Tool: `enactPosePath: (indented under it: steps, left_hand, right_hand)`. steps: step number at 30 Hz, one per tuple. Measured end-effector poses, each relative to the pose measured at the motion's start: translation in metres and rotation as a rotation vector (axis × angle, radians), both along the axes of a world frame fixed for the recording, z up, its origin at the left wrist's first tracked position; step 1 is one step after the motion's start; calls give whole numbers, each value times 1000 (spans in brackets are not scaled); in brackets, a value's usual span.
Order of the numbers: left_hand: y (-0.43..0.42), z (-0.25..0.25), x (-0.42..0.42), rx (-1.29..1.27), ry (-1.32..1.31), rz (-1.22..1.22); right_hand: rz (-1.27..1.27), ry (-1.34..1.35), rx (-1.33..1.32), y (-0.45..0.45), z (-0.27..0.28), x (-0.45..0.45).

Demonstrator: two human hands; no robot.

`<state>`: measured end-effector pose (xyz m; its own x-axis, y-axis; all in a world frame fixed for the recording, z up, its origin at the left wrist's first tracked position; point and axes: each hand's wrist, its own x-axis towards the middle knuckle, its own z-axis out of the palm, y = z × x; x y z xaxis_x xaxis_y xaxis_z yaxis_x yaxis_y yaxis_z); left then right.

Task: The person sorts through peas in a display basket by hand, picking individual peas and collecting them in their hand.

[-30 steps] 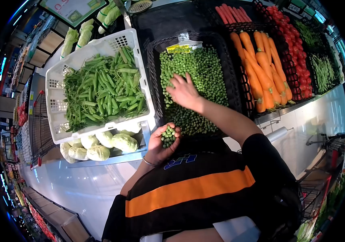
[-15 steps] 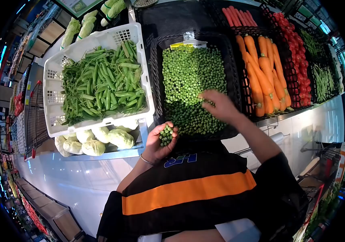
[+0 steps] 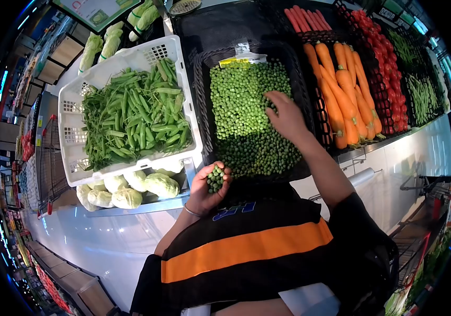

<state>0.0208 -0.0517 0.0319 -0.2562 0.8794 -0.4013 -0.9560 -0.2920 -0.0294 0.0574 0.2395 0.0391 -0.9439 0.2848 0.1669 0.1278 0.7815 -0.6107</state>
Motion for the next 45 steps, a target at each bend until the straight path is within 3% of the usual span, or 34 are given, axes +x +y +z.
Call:
enactPosePath:
  steps: [1, 2, 4, 6, 8, 9, 11, 14, 20, 33, 36, 38, 39, 40, 42, 43, 44, 45]
  left_hand:
    - [0, -1, -1, -3, -3, 4]
    - [-1, -2, 0, -10, -8, 7]
    - [3, -4, 0, -5, -1, -2]
    - [6, -5, 0, -6, 7, -21]
    - [9, -6, 0, 34, 20, -51]
    - [10, -5, 1, 32, 18, -54]
    - [10, -3, 2, 46, 13, -55]
    - [9, -3, 2, 49, 18, -51]
    - [5, -1, 1, 30, 43, -26]
    - [7, -4, 1, -7, 38, -14]
    - [5, -3, 0, -6, 40, -3]
    - [4, -3, 1, -10, 45, 17]
    - [5, -3, 1, -10, 42, 18]
    - [6, -3, 0, -22, 39, 14]
    - [7, -4, 0, -34, 36, 2]
    - [8, -4, 0, -42, 35, -14]
    - [9, -5, -1, -50, 34, -28]
    - [9, -5, -1, -50, 36, -30]
  right_hand:
    - [-176, -109, 145, 6, 5, 4]
    - [-170, -111, 149, 6, 4, 7]
    - [-137, -470, 215, -1, -1, 18]
    - [68, -484, 251, -16, -5, 29]
    - [207, -386, -110, -12, -2, 30]
    - [205, -387, -112, -10, 0, 26]
    - [-46, -230, -76, -2, 2, 9]
    - [-126, -251, -35, 12, -2, -24]
    - [-100, -179, 320, 18, -27, -67]
    - [-24, -230, 331, 17, -21, -73]
    - [-62, -194, 111, 21, -23, -74]
    - [-228, 27, -1184, 22, -25, -74]
    - [-238, 86, -1547, 15, -18, -69]
    - [-243, 85, -1547, 12, -20, -70]
    - [-93, -126, -1012, 7, -28, -71]
    - [-16, -92, -581, 3, -36, -74]
    - [-20, -90, -581, -3, -36, -76]
    - [-1, -95, -296, -11, -37, -77]
